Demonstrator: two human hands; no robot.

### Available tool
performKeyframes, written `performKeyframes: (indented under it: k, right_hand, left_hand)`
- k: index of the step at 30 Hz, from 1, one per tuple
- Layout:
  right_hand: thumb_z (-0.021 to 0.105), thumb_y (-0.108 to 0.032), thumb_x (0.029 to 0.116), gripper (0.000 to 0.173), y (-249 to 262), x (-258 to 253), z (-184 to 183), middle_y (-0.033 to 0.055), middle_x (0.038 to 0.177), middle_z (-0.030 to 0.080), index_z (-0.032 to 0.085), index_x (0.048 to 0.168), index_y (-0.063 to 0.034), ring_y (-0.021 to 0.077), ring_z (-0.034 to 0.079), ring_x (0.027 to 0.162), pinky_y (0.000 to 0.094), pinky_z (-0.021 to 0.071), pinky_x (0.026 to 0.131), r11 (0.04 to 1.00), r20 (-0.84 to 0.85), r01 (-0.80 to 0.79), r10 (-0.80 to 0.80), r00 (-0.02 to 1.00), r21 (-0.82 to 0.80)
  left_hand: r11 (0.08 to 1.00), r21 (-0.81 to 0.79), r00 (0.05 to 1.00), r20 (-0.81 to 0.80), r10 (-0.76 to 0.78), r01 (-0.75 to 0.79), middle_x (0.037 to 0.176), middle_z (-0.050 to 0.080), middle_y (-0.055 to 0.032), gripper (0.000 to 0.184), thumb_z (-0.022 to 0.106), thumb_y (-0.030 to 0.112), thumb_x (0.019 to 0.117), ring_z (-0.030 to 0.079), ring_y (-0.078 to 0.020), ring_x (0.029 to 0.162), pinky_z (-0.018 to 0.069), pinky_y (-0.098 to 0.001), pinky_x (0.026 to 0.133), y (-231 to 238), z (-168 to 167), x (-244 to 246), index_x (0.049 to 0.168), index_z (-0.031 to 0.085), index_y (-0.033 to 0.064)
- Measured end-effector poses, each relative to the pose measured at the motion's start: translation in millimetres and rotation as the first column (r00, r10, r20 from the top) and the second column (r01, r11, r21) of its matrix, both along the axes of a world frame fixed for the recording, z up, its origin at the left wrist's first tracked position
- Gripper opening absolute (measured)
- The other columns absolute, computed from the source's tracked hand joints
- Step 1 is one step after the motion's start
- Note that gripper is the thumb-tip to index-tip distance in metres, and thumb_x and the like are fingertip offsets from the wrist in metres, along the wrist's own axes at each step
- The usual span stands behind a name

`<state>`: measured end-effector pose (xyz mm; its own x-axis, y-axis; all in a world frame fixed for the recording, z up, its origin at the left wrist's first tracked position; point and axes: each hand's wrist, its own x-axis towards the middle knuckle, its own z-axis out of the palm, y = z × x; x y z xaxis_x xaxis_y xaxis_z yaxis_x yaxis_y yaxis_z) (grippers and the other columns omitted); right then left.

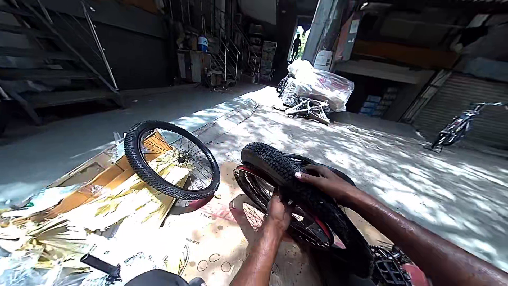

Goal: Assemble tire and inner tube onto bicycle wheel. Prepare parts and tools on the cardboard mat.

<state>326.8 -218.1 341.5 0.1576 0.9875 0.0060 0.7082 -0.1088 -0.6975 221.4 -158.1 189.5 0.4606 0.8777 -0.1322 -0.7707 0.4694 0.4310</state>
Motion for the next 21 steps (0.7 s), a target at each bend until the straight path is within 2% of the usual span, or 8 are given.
performKeyframes:
  k: [1, 3, 5, 8, 12, 16, 18, 21]
  right_hand:
    - [0.061, -0.064, 0.0943, 0.058, 4.0, 1.7, 2.7, 0.0111, 0.102, 0.073, 0.069, 0.122, -0.0134, 0.0252, 0.072, 0.091, 0.053, 0.0585, 0.083, 1.0, 0.068, 0.008, -0.009, 0.998, 0.013]
    - [0.053, -0.072, 0.094, 0.068, 13.6, 4.9, 0.7, 0.0114, 0.116, 0.072, 0.066, 0.13, -0.0154, 0.0274, 0.069, 0.108, 0.0577, 0.0534, 0.095, 0.998, 0.299, -0.007, -0.01, 0.954, 0.056]
    - [0.049, -0.078, 0.091, 0.081, 27.2, 12.3, -11.2, 0.0153, 0.131, 0.065, 0.06, 0.141, -0.0159, 0.0335, 0.061, 0.125, 0.0614, 0.0465, 0.105, 0.997, 0.446, -0.021, -0.015, 0.895, 0.075]
    - [0.055, -0.081, 0.0855, 0.084, 52.6, 28.6, -20.9, 0.0153, 0.132, 0.066, 0.064, 0.14, -0.0178, 0.0318, 0.061, 0.124, 0.0579, 0.048, 0.105, 0.995, 0.46, -0.001, -0.047, 0.887, 0.103]
    - [0.061, -0.078, 0.0838, 0.079, 86.3, 38.4, -18.5, 0.0136, 0.123, 0.07, 0.068, 0.135, -0.0184, 0.0297, 0.065, 0.116, 0.0557, 0.0509, 0.101, 0.991, 0.516, -0.06, -0.009, 0.857, 0.118]
    - [0.058, -0.082, 0.0812, 0.083, 112.8, 47.1, -10.2, 0.0149, 0.115, 0.072, 0.071, 0.131, -0.0171, 0.0304, 0.069, 0.106, 0.0552, 0.0535, 0.092, 0.976, 0.638, -0.153, 0.02, 0.77, 0.154]
    - [0.054, -0.085, 0.0802, 0.088, 118.8, 38.8, -13.0, 0.0152, 0.115, 0.071, 0.07, 0.133, -0.0164, 0.0302, 0.069, 0.103, 0.0547, 0.0548, 0.088, 0.97, 0.677, -0.182, 0.028, 0.736, 0.158]
    - [0.049, -0.088, 0.0795, 0.091, 125.1, 23.9, -21.3, 0.0134, 0.116, 0.07, 0.067, 0.137, -0.0207, 0.029, 0.069, 0.101, 0.0544, 0.056, 0.085, 0.97, 0.724, -0.182, 0.012, 0.69, 0.158]
  left_hand:
    - [0.999, 0.037, 1.0, -0.026, -0.01, 0.011, 0.132, 0.063, -0.0126, 0.04, 0.04, 0.03, 0.1122, 0.064, -0.0267, 0.115, 0.0551, -0.0475, 0.095, 1.3, -0.1, 10.8, 0.147, 0.046, 0.0112]
    - [0.994, 0.105, 0.995, -0.095, 0.044, -0.034, 0.12, 0.067, -0.0106, 0.035, 0.047, 0.028, 0.1102, 0.066, -0.0219, 0.105, 0.0572, -0.0425, 0.088, 7.9, 1.2, 33.7, 0.14, 0.05, 0.0107]
    - [0.984, 0.156, 0.987, -0.124, 0.107, -0.087, 0.118, 0.067, -0.0092, 0.033, 0.05, 0.026, 0.1089, 0.065, -0.0191, 0.104, 0.0558, -0.0419, 0.089, 13.8, 2.0, 49.9, 0.138, 0.053, 0.0101]
    - [0.994, 0.067, 0.985, -0.142, 0.1, -0.092, 0.118, 0.067, -0.0122, 0.036, 0.044, 0.032, 0.1105, 0.065, -0.023, 0.103, 0.0561, -0.0463, 0.088, 24.0, 3.1, 55.5, 0.134, 0.057, 0.0079]
    - [1.0, -0.006, 1.0, 0.029, -0.009, 0.01, 0.135, 0.063, -0.0096, 0.064, 0.027, 0.061, 0.1079, 0.062, -0.0257, 0.12, 0.0525, -0.0507, 0.098, 38.9, 2.7, 44.2, 0.143, 0.052, 0.0132]
    - [0.989, 0.132, 0.997, -0.039, -0.064, 0.069, 0.155, 0.047, -0.0084, 0.06, 0.032, 0.053, 0.1102, 0.05, -0.0236, 0.139, 0.0431, -0.0486, 0.114, 38.1, 10.3, 18.2, 0.157, 0.036, 0.0158]
    - [0.986, 0.146, 0.993, -0.092, -0.07, 0.083, 0.149, 0.052, -0.01, 0.053, 0.032, 0.045, 0.1125, 0.054, -0.0228, 0.133, 0.0462, -0.0457, 0.111, 45.8, 14.6, 14.0, 0.155, 0.038, 0.0138]
    - [0.993, 0.102, 0.993, -0.105, -0.046, 0.056, 0.119, 0.066, -0.0113, 0.034, 0.038, 0.029, 0.113, 0.066, -0.0218, 0.108, 0.0562, -0.0424, 0.093, 70.3, 14.9, 29.0, 0.137, 0.051, 0.0084]
